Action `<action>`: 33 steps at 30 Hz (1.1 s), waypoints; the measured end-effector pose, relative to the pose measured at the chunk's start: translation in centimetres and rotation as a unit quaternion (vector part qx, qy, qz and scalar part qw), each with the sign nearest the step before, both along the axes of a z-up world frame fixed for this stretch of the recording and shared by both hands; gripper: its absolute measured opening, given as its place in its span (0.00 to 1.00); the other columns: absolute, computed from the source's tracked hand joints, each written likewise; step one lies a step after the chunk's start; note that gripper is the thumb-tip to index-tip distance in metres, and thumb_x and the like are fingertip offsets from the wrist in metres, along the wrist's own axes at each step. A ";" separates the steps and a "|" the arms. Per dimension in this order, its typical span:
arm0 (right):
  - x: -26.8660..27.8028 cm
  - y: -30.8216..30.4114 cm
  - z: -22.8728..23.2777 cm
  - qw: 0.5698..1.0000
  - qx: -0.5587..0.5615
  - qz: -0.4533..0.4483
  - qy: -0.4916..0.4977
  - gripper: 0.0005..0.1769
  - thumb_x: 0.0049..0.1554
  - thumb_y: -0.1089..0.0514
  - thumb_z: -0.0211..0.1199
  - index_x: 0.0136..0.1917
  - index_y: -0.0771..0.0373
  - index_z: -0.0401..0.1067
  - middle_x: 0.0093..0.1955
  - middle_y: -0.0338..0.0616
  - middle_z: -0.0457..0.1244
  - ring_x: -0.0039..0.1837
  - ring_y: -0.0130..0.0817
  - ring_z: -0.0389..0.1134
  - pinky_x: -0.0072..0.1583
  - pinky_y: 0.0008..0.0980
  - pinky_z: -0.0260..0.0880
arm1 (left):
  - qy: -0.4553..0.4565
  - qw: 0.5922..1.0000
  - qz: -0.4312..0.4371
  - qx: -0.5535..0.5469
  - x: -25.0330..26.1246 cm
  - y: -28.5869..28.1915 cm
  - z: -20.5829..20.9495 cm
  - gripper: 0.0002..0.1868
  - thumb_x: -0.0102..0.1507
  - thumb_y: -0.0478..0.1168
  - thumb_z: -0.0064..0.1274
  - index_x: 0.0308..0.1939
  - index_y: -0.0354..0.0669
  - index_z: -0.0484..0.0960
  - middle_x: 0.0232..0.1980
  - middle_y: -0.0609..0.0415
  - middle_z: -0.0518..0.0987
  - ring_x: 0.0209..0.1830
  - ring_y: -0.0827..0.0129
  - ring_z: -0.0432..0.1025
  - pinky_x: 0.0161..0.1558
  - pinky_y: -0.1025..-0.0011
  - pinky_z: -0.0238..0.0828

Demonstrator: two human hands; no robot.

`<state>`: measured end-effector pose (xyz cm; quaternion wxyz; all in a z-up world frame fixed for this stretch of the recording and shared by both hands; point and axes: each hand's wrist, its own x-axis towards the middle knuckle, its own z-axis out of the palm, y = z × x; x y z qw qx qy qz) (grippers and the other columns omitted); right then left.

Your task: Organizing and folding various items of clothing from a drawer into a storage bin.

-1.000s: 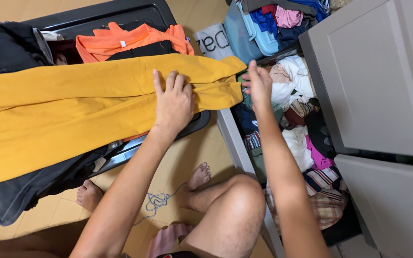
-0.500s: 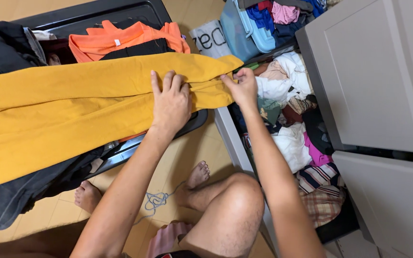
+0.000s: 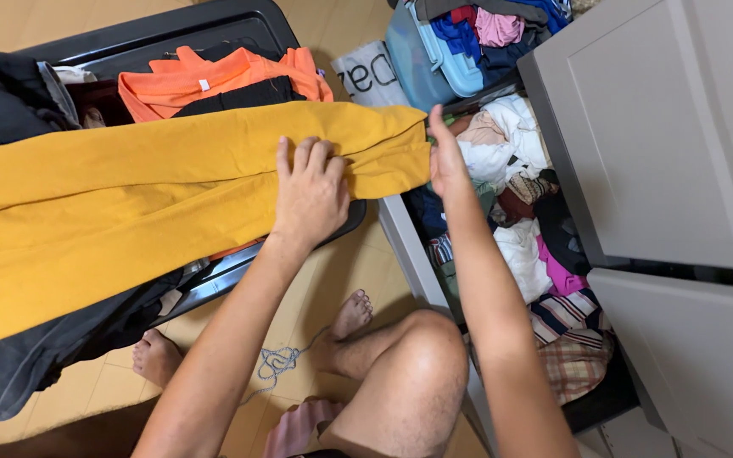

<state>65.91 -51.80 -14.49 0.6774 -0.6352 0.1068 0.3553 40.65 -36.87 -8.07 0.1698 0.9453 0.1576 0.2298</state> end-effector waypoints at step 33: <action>-11.3 3.6 10.9 0.906 0.234 0.235 -0.264 0.17 0.68 0.64 0.54 0.69 0.69 0.61 0.65 0.58 0.63 0.63 0.49 0.66 0.67 0.46 0.65 | -0.279 0.454 -0.086 -0.842 -4.0 5.7 3.9 0.16 0.72 0.38 0.41 0.62 0.35 0.72 0.52 0.48 0.81 0.49 0.65 0.78 0.50 0.66 0.78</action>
